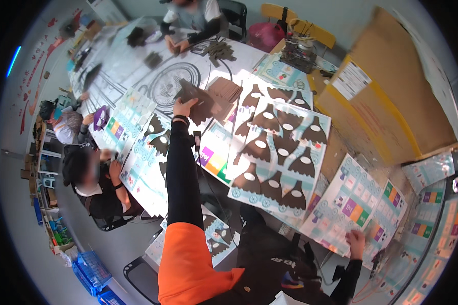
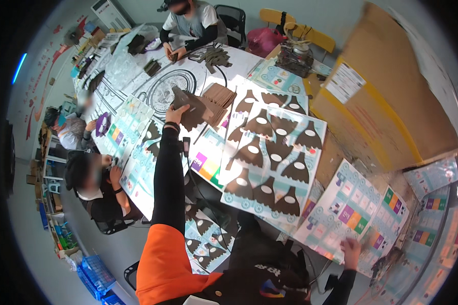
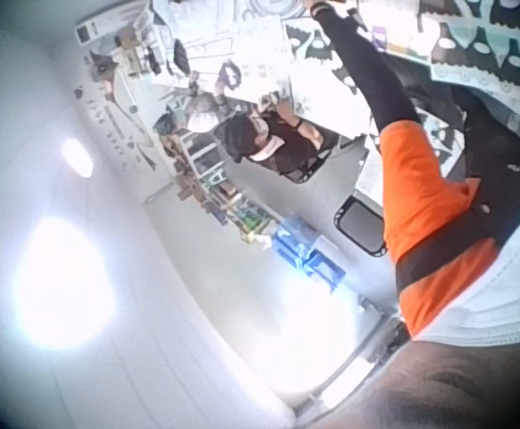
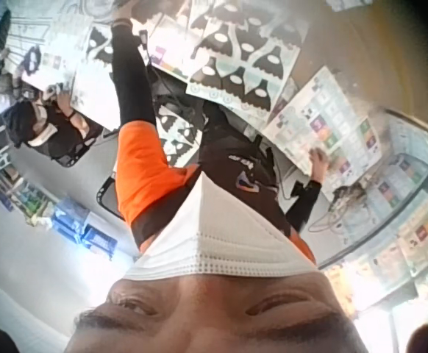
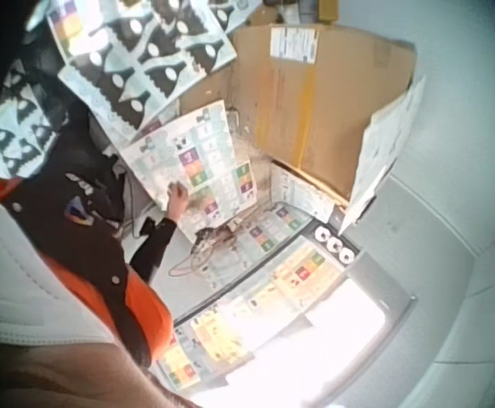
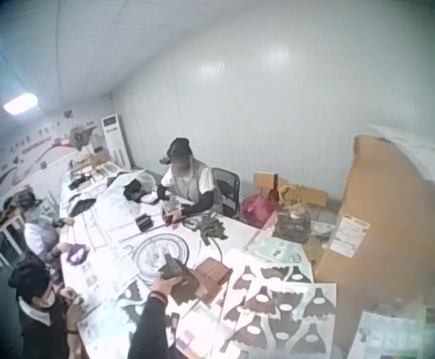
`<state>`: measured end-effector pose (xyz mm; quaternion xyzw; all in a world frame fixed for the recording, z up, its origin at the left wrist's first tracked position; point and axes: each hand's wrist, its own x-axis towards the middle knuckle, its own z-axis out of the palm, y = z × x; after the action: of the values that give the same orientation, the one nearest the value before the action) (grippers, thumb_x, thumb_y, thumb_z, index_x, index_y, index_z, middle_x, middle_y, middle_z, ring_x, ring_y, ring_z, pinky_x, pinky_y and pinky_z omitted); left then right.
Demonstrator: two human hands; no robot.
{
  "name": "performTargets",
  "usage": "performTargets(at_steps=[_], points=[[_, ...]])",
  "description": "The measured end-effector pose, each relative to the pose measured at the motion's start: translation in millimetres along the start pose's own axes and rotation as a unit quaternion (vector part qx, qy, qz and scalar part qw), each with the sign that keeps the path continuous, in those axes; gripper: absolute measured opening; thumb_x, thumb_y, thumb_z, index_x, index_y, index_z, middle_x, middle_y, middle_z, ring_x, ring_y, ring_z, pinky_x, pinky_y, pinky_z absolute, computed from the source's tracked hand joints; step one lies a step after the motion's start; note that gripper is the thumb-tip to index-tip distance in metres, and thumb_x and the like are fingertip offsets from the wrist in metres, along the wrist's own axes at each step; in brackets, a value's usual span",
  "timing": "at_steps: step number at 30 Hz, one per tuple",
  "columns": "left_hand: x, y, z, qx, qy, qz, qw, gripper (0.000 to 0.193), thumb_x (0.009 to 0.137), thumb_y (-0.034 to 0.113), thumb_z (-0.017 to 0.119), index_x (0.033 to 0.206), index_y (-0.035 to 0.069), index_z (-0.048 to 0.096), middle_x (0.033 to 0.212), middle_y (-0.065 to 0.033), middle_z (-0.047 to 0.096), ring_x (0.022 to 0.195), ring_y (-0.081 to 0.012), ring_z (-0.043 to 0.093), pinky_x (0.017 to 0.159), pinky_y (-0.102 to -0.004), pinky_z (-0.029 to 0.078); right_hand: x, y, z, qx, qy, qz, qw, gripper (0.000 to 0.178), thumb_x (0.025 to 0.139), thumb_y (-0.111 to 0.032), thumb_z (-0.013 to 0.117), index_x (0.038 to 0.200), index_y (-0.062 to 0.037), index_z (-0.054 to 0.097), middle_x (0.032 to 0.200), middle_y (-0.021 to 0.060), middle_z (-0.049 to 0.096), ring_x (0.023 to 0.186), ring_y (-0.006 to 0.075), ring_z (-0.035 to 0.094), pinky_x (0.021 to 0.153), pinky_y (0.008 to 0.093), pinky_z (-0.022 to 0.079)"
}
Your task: Apply adhesive to shoe upper components and stack them for assembly.
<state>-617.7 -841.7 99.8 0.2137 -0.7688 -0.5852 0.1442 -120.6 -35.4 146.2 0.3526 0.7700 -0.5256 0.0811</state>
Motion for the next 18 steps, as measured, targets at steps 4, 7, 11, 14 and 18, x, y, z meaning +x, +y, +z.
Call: performTargets(at_steps=[4, 7, 11, 14, 18], points=[[72.4, -26.4, 37.2, -0.085, -0.082, -0.034, 0.992, 0.054, 0.072, 0.019, 0.088, 0.116, -0.004, 0.065, 0.101, -0.0097, 0.072, 0.085, -0.0178, 0.068, 0.075, -0.0313, 0.054, -51.8, -26.8, 25.6, 0.002, 0.027, 0.136, 0.99, 0.025, 0.095, -0.016, 0.058, 0.117, -0.0023, 0.06, 0.098, 0.0124, 0.071, 0.088, 0.0222, 0.071, 0.073, 0.0328, 0.057], [99.2, -35.2, 55.6, -0.102, -0.121, -0.09, 0.983, 0.051, 0.074, 0.011, 0.087, 0.116, -0.003, 0.062, 0.104, -0.012, 0.07, 0.088, -0.0235, 0.07, 0.076, -0.034, 0.058, -65.9, -61.3, 55.5, 0.011, 0.028, 0.162, 0.986, 0.026, 0.095, -0.014, 0.057, 0.117, -0.0018, 0.06, 0.099, 0.0121, 0.071, 0.089, 0.0217, 0.071, 0.074, 0.032, 0.057], [134.9, -67.1, 53.3, 0.196, -0.103, 0.007, 0.975, 0.055, 0.069, 0.033, 0.087, 0.107, -0.003, 0.069, 0.1, -0.0191, 0.073, 0.09, -0.0311, 0.072, 0.078, -0.0394, 0.056, -64.2, -87.1, 76.6, 0.027, 0.032, 0.158, 0.987, 0.027, 0.097, -0.015, 0.056, 0.12, -0.0019, 0.059, 0.1, 0.0115, 0.07, 0.093, 0.0223, 0.07, 0.077, 0.0324, 0.056], [143.5, -89.9, 69.5, 0.436, -0.041, 0.055, 0.898, 0.071, 0.063, 0.059, 0.081, 0.101, -0.001, 0.074, 0.097, -0.0245, 0.072, 0.094, -0.0397, 0.071, 0.082, -0.046, 0.055, -56.7, -87.9, 75.7, 0.025, 0.062, 0.159, 0.985, 0.025, 0.097, -0.015, 0.06, 0.119, -0.0026, 0.061, 0.102, 0.0114, 0.07, 0.095, 0.0219, 0.07, 0.078, 0.033, 0.056], [156.5, -88.1, 21.9, 0.621, 0.095, 0.011, 0.778, 0.104, 0.059, 0.071, 0.081, 0.12, -0.009, 0.057, 0.118, -0.0237, 0.066, 0.111, -0.0396, 0.064, 0.093, -0.0456, 0.052, -7.5, -79.5, 81.1, -0.078, 0.0, 0.068, 0.995, 0.022, 0.097, -0.013, 0.059, 0.114, 0.0009, 0.063, 0.101, 0.0106, 0.071, 0.095, 0.0195, 0.07, 0.076, 0.0306, 0.056]])
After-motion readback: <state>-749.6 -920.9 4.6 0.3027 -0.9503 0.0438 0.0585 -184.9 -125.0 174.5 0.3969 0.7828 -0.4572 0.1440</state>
